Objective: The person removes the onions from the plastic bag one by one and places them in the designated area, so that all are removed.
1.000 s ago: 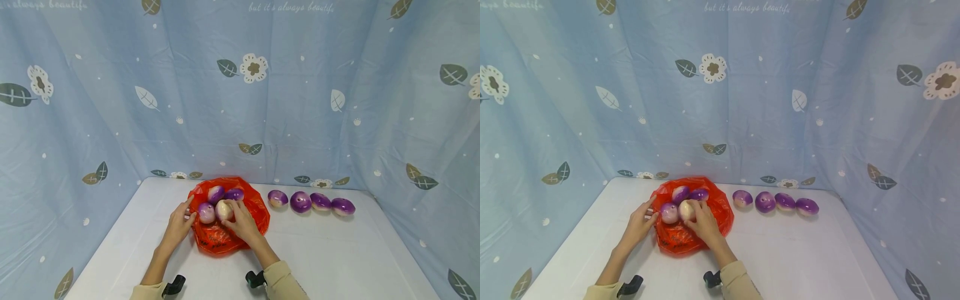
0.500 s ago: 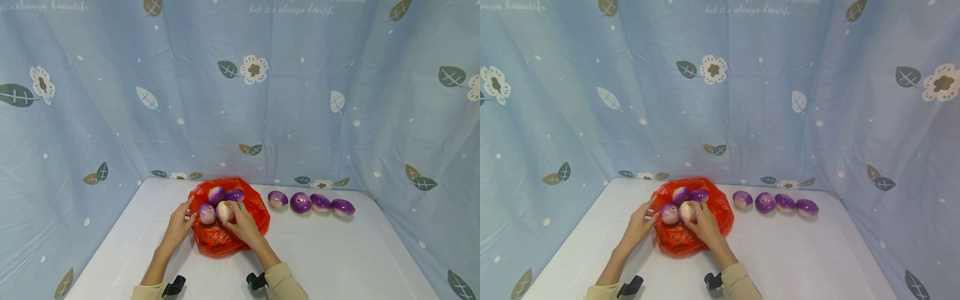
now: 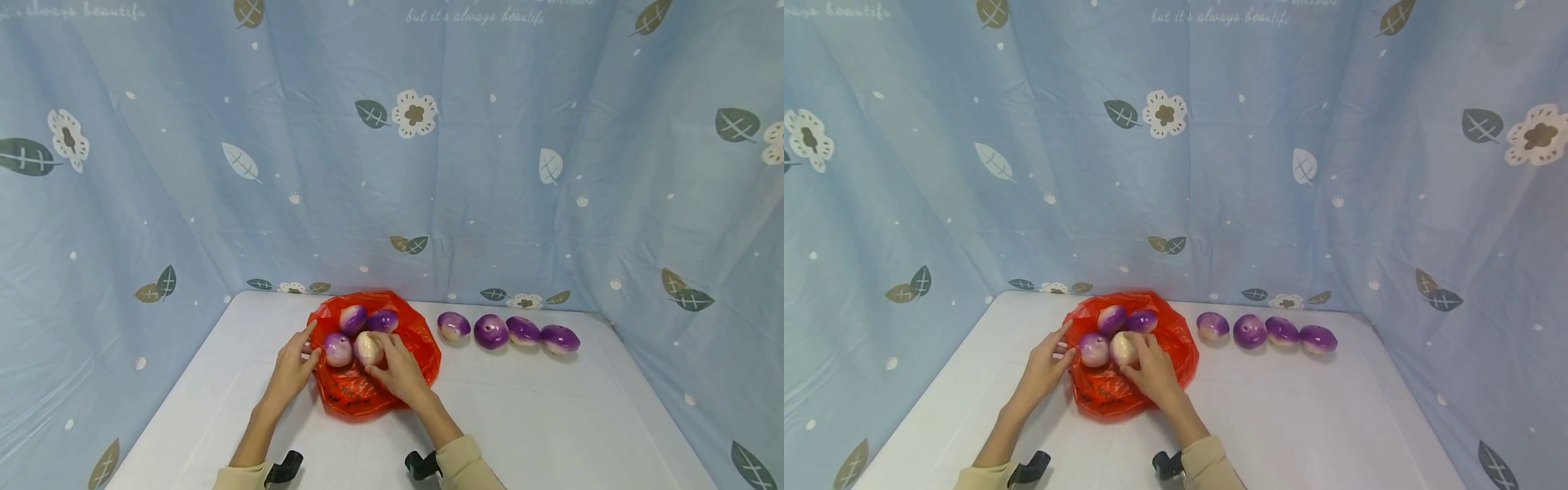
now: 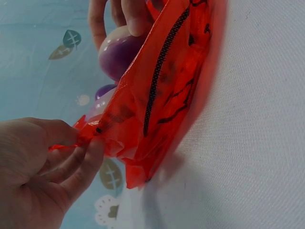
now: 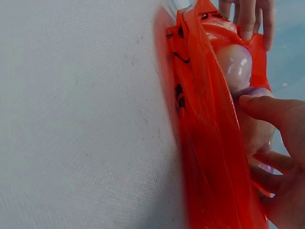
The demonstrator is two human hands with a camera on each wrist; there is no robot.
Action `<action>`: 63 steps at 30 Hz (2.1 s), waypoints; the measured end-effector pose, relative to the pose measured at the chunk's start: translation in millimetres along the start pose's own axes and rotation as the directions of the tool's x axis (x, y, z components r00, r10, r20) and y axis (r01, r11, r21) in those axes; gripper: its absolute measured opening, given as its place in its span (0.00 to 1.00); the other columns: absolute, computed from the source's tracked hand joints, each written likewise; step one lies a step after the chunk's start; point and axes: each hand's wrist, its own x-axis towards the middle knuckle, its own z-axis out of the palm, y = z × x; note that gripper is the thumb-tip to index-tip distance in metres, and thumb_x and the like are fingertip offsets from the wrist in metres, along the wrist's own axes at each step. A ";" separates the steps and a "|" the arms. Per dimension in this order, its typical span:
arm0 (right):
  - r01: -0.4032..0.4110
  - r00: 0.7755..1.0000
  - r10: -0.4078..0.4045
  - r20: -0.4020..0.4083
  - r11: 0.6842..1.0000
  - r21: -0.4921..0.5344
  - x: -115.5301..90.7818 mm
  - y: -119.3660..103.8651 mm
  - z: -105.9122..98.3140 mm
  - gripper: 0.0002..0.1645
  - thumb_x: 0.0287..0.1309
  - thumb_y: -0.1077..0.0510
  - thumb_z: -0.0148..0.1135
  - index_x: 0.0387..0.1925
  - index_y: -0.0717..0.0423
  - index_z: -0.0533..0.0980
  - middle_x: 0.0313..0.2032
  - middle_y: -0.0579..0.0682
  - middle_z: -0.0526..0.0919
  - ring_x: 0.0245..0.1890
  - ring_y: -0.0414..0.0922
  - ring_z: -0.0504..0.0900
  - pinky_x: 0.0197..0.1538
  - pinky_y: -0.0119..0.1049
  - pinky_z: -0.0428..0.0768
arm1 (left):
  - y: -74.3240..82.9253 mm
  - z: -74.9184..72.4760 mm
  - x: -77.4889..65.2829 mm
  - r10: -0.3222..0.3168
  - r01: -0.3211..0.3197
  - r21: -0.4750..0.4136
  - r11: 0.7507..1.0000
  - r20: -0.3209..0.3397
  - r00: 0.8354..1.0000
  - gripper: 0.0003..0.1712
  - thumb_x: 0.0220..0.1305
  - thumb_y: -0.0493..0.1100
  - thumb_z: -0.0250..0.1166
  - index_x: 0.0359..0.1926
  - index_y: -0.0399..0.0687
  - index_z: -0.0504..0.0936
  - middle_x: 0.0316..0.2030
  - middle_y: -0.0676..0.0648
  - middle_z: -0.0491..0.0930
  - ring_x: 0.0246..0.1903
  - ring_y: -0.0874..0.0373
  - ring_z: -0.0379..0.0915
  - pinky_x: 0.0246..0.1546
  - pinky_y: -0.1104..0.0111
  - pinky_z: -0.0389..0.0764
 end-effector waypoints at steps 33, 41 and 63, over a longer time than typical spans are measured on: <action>0.020 0.997 -0.019 -0.079 1.000 0.011 -16.1 2.1 -25.5 0.40 0.57 0.48 0.70 0.69 0.39 0.64 0.57 0.50 0.75 0.58 0.49 0.78 0.62 0.49 0.78 | 1.8 0.2 -0.3 0.029 -0.029 0.005 1.000 -0.029 0.999 0.34 0.59 0.29 0.65 0.68 0.36 0.69 0.42 0.38 0.80 0.33 0.51 0.82 0.30 0.72 0.85; -0.009 0.996 0.010 -0.090 1.000 0.009 -21.4 1.6 -38.8 0.39 0.57 0.48 0.69 0.69 0.38 0.64 0.59 0.49 0.74 0.61 0.49 0.77 0.63 0.50 0.77 | 2.0 0.3 -0.4 0.015 -0.015 0.007 1.000 -0.016 1.000 0.34 0.60 0.29 0.65 0.68 0.37 0.68 0.43 0.38 0.80 0.34 0.51 0.82 0.31 0.70 0.86; -0.028 0.989 0.031 -0.141 0.999 0.026 -39.1 16.6 -72.3 0.40 0.55 0.49 0.72 0.68 0.39 0.66 0.62 0.50 0.73 0.68 0.54 0.71 0.66 0.58 0.71 | -1.1 0.5 -0.7 0.028 -0.028 -0.007 1.000 -0.023 0.999 0.35 0.59 0.28 0.65 0.68 0.37 0.69 0.44 0.38 0.80 0.33 0.51 0.83 0.31 0.68 0.87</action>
